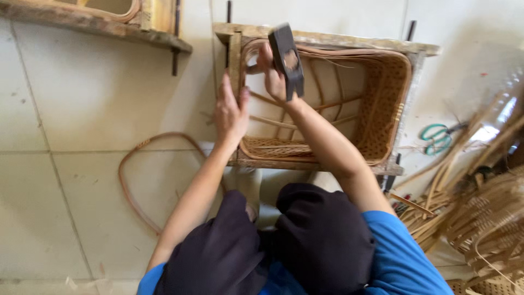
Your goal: The person assembles a rectangular basket frame by inserting curved bamboo strips into a wooden mold and securing them with a hammer. They then remove the assembled frame from the mold and place it on the floor.
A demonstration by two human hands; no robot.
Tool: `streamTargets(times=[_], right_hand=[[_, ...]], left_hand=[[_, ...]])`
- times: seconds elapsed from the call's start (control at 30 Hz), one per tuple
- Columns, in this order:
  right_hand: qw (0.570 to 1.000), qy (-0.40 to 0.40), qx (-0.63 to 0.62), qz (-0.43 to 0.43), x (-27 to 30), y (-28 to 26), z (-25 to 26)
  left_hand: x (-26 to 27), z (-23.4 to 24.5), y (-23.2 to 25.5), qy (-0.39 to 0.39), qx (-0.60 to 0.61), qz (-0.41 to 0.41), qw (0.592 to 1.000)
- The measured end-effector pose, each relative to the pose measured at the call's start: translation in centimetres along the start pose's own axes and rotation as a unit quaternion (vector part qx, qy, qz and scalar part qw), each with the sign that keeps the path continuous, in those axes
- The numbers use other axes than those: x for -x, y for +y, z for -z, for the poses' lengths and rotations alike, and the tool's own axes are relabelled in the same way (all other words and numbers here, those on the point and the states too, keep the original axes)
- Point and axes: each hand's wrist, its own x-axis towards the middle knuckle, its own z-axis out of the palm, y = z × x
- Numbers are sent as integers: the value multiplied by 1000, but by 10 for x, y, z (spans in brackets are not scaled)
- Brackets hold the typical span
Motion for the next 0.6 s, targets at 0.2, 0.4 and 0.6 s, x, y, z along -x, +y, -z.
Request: streamTargets(times=[0.2,0.4,0.6], right_hand=[[998,21,21,63,-13,-27,-2],[995,-1,91,-36,0,-38,-10],[988,-49,130,63,79,-45,-5]], left_hand=[[-24,0,-6,16,37,-11,999],[-27,8,10,12,2,5,1000],[4,-2,-5,-31,-13,97,995]])
